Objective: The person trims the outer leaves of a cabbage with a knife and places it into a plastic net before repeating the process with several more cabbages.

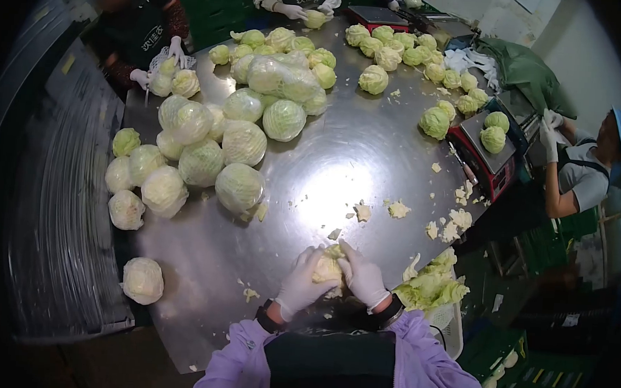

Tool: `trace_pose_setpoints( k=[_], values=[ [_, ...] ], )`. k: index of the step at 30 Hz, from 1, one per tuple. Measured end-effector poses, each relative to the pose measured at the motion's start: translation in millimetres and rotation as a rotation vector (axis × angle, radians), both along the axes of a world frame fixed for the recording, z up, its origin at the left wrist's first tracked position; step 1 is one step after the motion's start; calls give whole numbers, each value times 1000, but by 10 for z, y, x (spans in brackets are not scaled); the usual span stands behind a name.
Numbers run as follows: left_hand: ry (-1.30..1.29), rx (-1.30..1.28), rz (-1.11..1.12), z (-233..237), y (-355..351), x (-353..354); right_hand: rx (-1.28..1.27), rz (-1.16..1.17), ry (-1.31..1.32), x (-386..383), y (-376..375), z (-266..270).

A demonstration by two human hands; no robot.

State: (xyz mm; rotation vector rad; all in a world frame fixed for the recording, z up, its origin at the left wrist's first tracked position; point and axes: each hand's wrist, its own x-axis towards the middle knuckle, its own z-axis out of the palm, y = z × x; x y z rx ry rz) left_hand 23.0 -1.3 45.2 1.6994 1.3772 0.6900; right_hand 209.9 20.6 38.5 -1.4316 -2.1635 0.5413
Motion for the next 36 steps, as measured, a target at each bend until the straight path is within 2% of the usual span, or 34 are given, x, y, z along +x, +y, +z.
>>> trace_pose_setpoints(
  k=[1,3,4,6,7,9,10,11,12,13,14,15,16,17,18,20,21,22,24,26,27,28,29,30,32,33,34,35,36],
  values=[
    [1,2,1,-1,-11,-3,2,1,1,90,59,19],
    [36,113,-45,-19,-35,-18,-759,-131,483,326,220,75],
    [37,113,-44,-87,-35,-50,-760,-130,484,401,211,40],
    [-654,-281,67,-256,-10,-172,-834,-307,734,477,182,1],
    [-578,-280,157,-239,-12,-226,-912,-334,774,460,113,101],
    [-550,-361,165,-711,-130,-244,-892,-311,762,489,-50,-46],
    [-520,-433,171,-727,-133,-221,-865,-282,751,489,-129,-77],
    [-665,-472,174,-731,-207,-143,-955,-287,763,508,-191,-78],
    [-666,-474,171,-698,-212,-44,-954,-290,763,531,-217,-238],
    [-648,-452,131,-677,-223,51,-1010,-351,930,561,-229,-494],
    [-631,-428,90,-634,-222,107,-1058,-412,1099,607,-238,-632],
    [-385,-323,67,-401,-171,126,-1047,-417,1102,697,-224,-614],
    [-386,-317,54,-213,-119,103,-1169,-322,1022,805,-194,-540],
    [-519,-415,53,-45,-68,32,-1287,-227,936,876,-172,-444],
    [-651,-516,55,134,-28,-39,-1277,-234,940,756,-193,-266],
    [-636,-488,18,436,-18,-129,-1191,-333,1710,334,-259,90],
    [-723,-378,8,500,-35,-159,-1025,-108,1477,283,-210,-14],
    [-805,-262,-3,534,-31,-176,-1016,-102,1479,297,-225,-59],
    [-791,-299,-57,422,-38,-150,-1012,-102,1327,279,-211,-65],
    [-747,-192,-231,325,-90,-10,-1011,-101,1170,228,-192,11],
    [-803,-134,-182,124,-146,78,-1014,-101,1089,206,-198,32],
    [-802,-126,-170,182,-151,87,-1017,-99,1005,186,-210,32],
    [-909,-169,-129,282,-154,78,-313,251,532,306,-143,-404],
    [-1013,-209,-98,347,-127,59,-306,261,533,384,-173,-539],
    [-987,-226,-40,176,-106,56,-1364,316,1695,524,-67,-614],
    [-964,-255,27,89,-83,77,-1376,82,1056,509,-75,-76],
    [-969,-235,-2,50,-70,94,-1339,-129,985,419,-187,-346],
    [-837,-243,26,15,-71,103,-1306,-141,1210,347,-259,-664],
    [-706,-245,61,0,-43,107,-1304,-136,1415,334,-325,-764]
  ],
)
